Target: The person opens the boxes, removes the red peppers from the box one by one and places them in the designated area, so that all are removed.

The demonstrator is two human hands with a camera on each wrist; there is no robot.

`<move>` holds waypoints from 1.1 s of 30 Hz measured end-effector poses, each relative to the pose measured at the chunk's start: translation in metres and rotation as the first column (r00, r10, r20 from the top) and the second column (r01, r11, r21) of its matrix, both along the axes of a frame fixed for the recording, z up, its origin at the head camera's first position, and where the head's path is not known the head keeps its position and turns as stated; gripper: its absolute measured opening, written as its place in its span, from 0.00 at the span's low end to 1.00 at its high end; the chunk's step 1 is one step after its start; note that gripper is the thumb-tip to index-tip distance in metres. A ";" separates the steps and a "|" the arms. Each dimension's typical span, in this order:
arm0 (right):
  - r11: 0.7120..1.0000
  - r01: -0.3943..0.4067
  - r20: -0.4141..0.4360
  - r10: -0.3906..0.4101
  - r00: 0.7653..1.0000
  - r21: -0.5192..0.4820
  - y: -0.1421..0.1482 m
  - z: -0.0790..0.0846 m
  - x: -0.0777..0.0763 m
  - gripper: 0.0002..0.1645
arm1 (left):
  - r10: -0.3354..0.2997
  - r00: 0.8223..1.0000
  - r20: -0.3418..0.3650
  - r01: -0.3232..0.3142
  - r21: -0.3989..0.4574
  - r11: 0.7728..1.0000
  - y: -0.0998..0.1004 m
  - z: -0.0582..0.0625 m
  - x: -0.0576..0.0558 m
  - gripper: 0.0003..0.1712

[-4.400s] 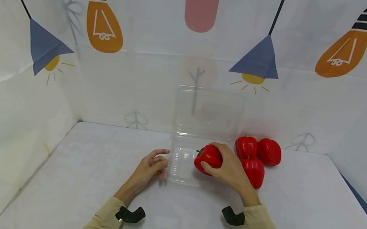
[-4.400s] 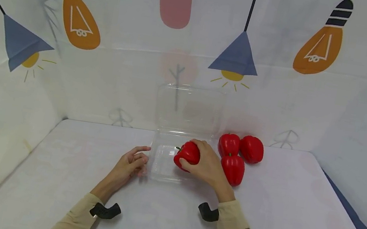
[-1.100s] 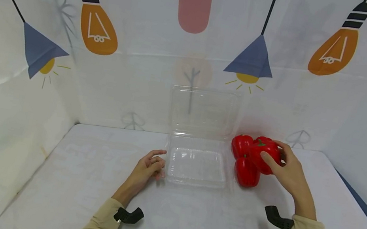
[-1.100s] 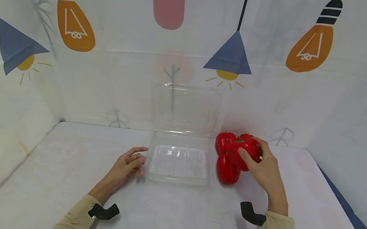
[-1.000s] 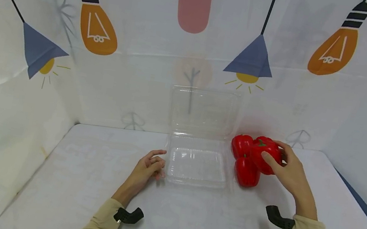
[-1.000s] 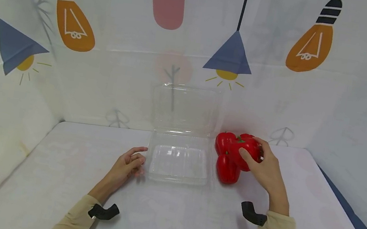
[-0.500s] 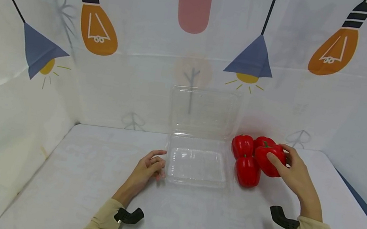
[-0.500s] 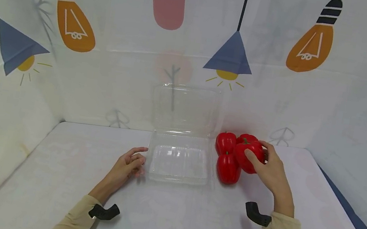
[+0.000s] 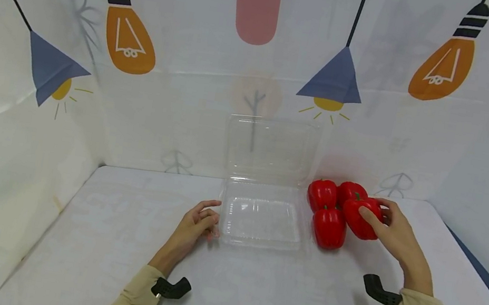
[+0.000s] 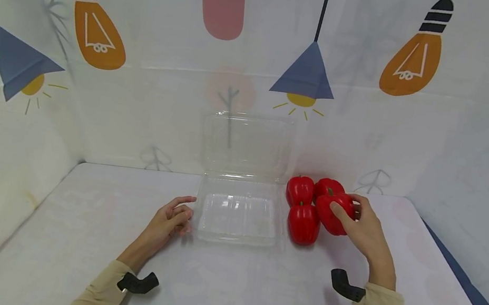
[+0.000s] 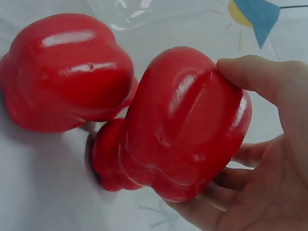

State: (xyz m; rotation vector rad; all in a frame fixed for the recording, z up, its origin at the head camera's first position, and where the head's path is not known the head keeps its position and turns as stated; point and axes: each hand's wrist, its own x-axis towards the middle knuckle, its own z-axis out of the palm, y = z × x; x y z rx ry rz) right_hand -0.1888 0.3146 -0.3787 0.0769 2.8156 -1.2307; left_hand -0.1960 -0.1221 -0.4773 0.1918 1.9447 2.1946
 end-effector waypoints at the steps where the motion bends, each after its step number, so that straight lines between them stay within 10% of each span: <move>1: 1.000 0.001 0.007 -0.001 1.000 -0.001 0.001 -0.001 0.000 0.51 | -0.001 1.000 0.001 0.001 0.002 1.000 0.000 0.000 0.000 0.27; 33: 0.999 -0.039 0.136 0.039 0.990 -0.004 0.016 -0.010 -0.001 0.53 | 0.008 1.000 -0.021 -0.008 0.000 1.000 0.001 -0.001 0.001 0.26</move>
